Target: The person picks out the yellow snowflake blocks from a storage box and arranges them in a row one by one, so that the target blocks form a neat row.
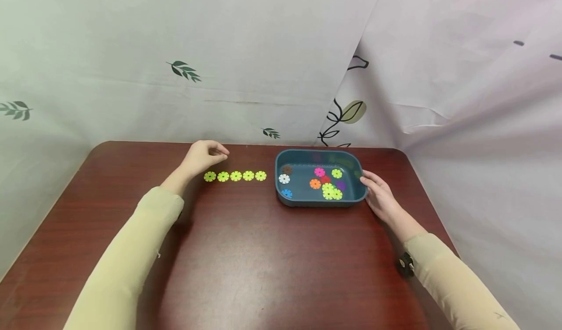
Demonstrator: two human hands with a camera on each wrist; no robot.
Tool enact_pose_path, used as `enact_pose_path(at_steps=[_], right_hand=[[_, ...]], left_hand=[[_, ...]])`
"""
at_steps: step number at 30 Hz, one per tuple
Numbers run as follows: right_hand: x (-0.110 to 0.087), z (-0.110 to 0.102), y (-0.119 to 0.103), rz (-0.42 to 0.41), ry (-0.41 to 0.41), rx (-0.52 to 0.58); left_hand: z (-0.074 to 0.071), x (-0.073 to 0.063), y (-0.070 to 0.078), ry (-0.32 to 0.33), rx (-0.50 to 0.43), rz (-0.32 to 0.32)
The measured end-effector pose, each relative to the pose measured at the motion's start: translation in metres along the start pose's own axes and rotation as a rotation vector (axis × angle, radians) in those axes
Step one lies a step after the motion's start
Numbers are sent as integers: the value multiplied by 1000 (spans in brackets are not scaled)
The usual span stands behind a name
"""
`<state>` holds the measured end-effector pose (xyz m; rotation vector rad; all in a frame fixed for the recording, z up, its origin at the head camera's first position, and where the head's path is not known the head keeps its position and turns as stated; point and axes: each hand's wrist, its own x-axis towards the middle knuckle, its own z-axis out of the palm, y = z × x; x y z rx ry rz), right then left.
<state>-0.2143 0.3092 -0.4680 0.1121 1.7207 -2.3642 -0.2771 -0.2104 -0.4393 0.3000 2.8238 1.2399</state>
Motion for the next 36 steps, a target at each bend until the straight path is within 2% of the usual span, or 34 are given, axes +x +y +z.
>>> enact_pose_path(at_steps=[14, 20, 25, 31, 36], right_hand=[[-1, 1, 0, 11, 12, -33], [-2, 2, -1, 14, 21, -36], [-1, 0, 2, -2, -3, -42], [-1, 1, 1, -5, 11, -39], [-1, 2, 0, 11, 26, -28]], left_hand=[[25, 20, 53, -15, -110, 72], [44, 25, 75, -41, -165, 90], [63, 31, 91, -61, -186, 132], [86, 35, 114, -102, -197, 181], [106, 37, 130, -146, -192, 181]])
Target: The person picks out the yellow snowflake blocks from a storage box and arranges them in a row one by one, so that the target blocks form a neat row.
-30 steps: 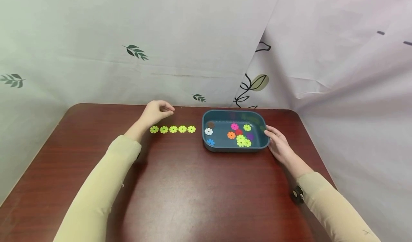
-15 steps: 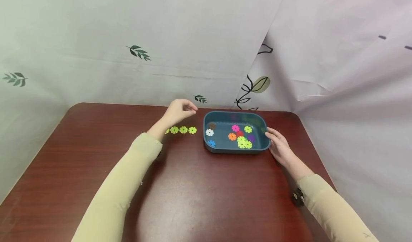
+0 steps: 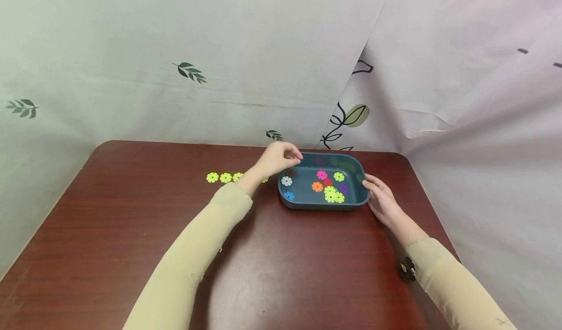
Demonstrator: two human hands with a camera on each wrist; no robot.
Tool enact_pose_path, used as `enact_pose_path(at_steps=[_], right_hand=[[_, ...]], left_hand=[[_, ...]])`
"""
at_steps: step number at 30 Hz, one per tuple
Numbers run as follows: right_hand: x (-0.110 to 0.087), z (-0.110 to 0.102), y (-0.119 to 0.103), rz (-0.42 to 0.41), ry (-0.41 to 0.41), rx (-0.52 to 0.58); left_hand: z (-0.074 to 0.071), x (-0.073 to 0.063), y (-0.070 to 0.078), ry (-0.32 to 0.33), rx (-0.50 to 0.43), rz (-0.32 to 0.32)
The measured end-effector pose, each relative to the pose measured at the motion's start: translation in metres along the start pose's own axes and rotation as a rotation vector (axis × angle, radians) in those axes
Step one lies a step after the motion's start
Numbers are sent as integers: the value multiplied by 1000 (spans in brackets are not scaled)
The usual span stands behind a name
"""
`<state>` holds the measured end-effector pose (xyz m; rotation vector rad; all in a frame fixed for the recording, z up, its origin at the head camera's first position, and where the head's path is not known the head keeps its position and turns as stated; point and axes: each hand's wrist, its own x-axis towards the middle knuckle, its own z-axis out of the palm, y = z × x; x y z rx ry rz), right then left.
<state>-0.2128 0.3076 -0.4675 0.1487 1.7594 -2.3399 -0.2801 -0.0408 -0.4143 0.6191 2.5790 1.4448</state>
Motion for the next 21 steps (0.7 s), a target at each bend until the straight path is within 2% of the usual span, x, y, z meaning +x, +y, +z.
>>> enact_pose_path(at_steps=[10, 14, 21], right_hand=[[0, 0, -1, 16, 7, -4], [0, 0, -1, 15, 8, -3], [-1, 1, -2, 17, 12, 4]], left_hand=[[39, 8, 10, -64, 33, 22], [50, 10, 13, -101, 53, 31], [68, 12, 16, -178, 24, 27]])
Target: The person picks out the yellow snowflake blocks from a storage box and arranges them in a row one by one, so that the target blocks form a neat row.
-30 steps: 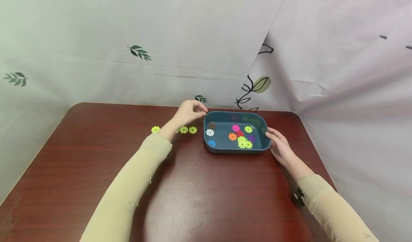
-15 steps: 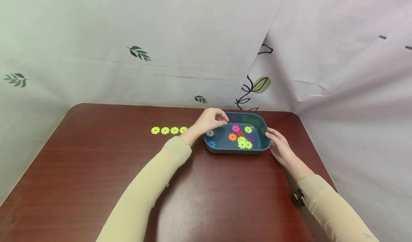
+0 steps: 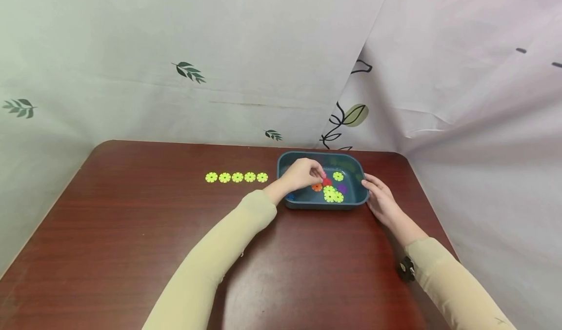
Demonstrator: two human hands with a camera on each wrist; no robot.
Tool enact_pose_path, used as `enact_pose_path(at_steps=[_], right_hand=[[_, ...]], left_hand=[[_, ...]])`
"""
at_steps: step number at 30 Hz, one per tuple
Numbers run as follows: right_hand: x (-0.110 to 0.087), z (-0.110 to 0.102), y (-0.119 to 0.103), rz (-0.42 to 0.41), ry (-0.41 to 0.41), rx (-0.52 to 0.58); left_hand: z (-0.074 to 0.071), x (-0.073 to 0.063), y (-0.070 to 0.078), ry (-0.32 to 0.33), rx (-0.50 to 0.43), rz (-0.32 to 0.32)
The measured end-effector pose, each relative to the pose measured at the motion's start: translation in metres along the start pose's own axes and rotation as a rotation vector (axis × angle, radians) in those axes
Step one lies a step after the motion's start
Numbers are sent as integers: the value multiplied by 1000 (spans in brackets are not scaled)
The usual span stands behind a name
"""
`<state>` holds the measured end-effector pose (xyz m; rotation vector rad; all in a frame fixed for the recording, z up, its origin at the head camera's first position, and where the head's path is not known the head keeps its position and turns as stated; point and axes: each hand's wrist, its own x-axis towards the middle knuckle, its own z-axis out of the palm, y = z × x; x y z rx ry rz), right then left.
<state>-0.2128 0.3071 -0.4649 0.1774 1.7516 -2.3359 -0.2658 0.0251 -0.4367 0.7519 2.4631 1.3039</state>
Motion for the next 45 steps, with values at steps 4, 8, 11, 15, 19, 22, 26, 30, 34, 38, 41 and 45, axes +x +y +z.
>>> enact_pose_path(at_steps=[4, 8, 11, 15, 19, 22, 26, 30, 34, 38, 41, 45], right_hand=[[0, 1, 0, -1, -2, -7], [2, 2, 1, -10, -3, -10], [3, 1, 1, -12, -3, -6], [2, 1, 1, -12, -7, 8], [2, 1, 0, -12, -9, 11], [1, 1, -1, -8, -8, 13], [1, 1, 0, -10, -12, 8], [1, 0, 1, -20, -24, 1], [1, 0, 2, -31, -29, 6], [2, 0, 3, -40, -36, 2], [1, 0, 4, -43, -35, -5], [1, 0, 4, -39, -26, -14]], left_hand=[[6, 2, 1, -40, -27, 5], [12, 4, 3, -76, -24, 17], [15, 5, 4, -89, 9, 26], [20, 8, 5, -117, 20, 28], [25, 10, 4, -134, 26, 27], [27, 12, 2, -129, 42, 24], [29, 13, 0, -130, 63, 14], [29, 13, 0, -138, 95, 12], [31, 13, 1, -148, 151, 16], [33, 13, 2, -154, 196, 20], [33, 12, 3, -160, 214, 20], [33, 11, 5, -167, 231, 24]])
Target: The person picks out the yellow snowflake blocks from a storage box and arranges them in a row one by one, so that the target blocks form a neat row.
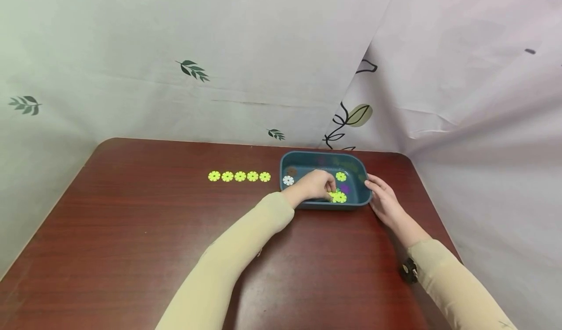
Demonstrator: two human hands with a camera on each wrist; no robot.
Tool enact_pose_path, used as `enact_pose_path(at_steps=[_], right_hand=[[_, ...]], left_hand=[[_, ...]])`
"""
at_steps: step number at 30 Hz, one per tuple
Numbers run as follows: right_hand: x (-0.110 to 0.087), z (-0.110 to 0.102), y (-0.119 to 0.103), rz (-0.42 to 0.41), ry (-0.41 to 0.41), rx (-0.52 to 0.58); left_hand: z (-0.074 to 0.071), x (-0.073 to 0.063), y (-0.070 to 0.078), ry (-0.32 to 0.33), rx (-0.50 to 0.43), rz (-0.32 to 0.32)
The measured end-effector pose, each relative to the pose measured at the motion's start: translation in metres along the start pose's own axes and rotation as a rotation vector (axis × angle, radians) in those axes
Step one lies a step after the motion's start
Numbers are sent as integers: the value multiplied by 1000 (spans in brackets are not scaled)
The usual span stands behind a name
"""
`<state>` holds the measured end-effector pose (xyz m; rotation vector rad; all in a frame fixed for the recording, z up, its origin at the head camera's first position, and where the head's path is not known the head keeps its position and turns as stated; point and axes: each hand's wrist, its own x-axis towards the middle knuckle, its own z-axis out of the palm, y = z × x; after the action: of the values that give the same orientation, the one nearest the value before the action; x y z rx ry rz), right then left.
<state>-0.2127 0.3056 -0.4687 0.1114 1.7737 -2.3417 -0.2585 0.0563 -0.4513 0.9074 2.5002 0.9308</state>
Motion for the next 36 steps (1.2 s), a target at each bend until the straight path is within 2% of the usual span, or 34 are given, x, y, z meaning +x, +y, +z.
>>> enact_pose_path(at_steps=[9, 27, 36], right_hand=[[-1, -1, -1, 0, -11, 15], [0, -1, -2, 18, -2, 10], [0, -1, -1, 12, -1, 13]], left_hand=[[2, 2, 0, 4, 62, 12], [4, 3, 1, 4, 121, 1], [3, 1, 1, -2, 101, 11]])
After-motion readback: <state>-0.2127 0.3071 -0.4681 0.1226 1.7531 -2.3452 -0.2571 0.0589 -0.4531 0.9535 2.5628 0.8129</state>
